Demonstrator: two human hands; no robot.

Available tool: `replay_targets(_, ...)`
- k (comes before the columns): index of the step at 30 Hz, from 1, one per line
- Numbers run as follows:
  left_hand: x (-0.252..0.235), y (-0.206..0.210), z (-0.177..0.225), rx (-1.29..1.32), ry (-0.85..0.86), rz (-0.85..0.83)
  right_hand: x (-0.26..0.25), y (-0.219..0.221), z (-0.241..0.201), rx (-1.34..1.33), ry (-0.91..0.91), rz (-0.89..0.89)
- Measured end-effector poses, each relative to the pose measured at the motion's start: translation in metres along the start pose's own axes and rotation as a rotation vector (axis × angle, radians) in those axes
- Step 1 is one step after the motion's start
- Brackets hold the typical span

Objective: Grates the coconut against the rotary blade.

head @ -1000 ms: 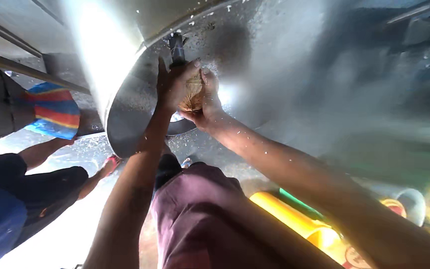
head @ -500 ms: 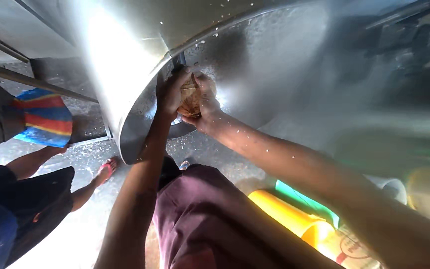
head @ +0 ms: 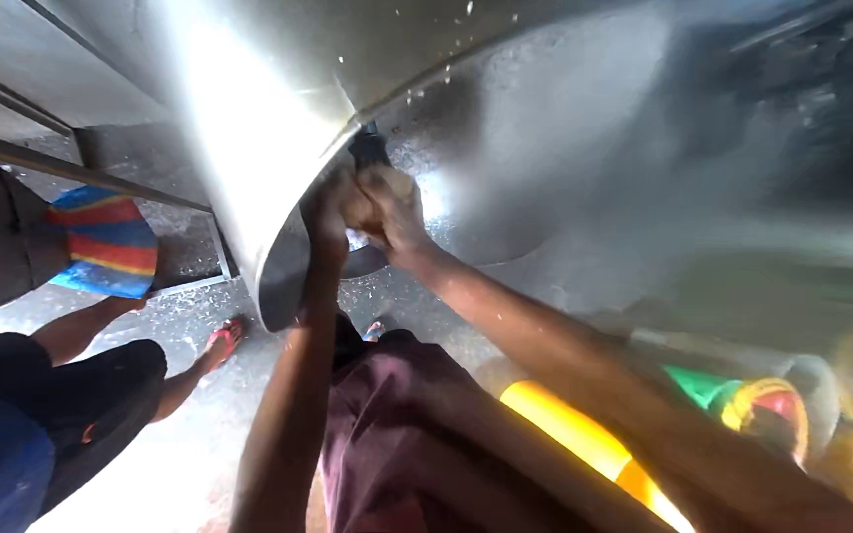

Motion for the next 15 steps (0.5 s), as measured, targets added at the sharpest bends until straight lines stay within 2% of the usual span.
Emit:
replay_targets(2, 0.053, -0.014, -0.01, -0.219, -0.081, -0.025, 0.035, -0.02, -0.006, -0.059, -0.194, -0.188)
replay_targets(3, 0.083, -0.018, -0.014, -0.31, -0.081, -0.024, 0.053, -0.038, 0.005, -0.115, -0.251, -0.188)
replay_targets(5, 0.133, -0.012, -0.015, -0.358, 0.059, -0.173, 0.098, -0.07, 0.007, -0.264, -0.288, -0.263)
replay_targets(8, 0.175, 0.001, -0.024, -0.316, 0.185, -0.304, 0.166, -0.105, -0.013, -0.36, -0.111, -0.29)
replay_targets(11, 0.181, 0.005, -0.037, -0.276, 0.215, -0.309, 0.181, -0.126, -0.009, -0.021, 0.127, 0.036)
replay_targets(12, 0.178, 0.005, -0.035, -0.272, 0.235, -0.304, 0.18, -0.131, -0.004, 0.128, 0.157, 0.03)
replay_targets(13, 0.176, 0.005, -0.032, -0.267, 0.239, -0.328, 0.18, -0.137, 0.004, 0.224, 0.085, 0.0)
replay_targets(14, 0.174, 0.004, -0.026, -0.281, 0.236, -0.363, 0.181, -0.147, 0.017, 0.232, -0.108, -0.041)
replay_targets(15, 0.175, 0.004, -0.021, -0.318, 0.218, -0.394, 0.18, -0.159, 0.03, 0.099, -0.355, -0.18)
Point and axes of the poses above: each hand's wrist, its own x-axis away from the middle knuckle, its own y-axis out of the palm, z = x × y, the point moved 5 cm from there along -x, towards the middle knuckle, and after that the axes turned 12 degrees about -y, right-handed, at the moved point
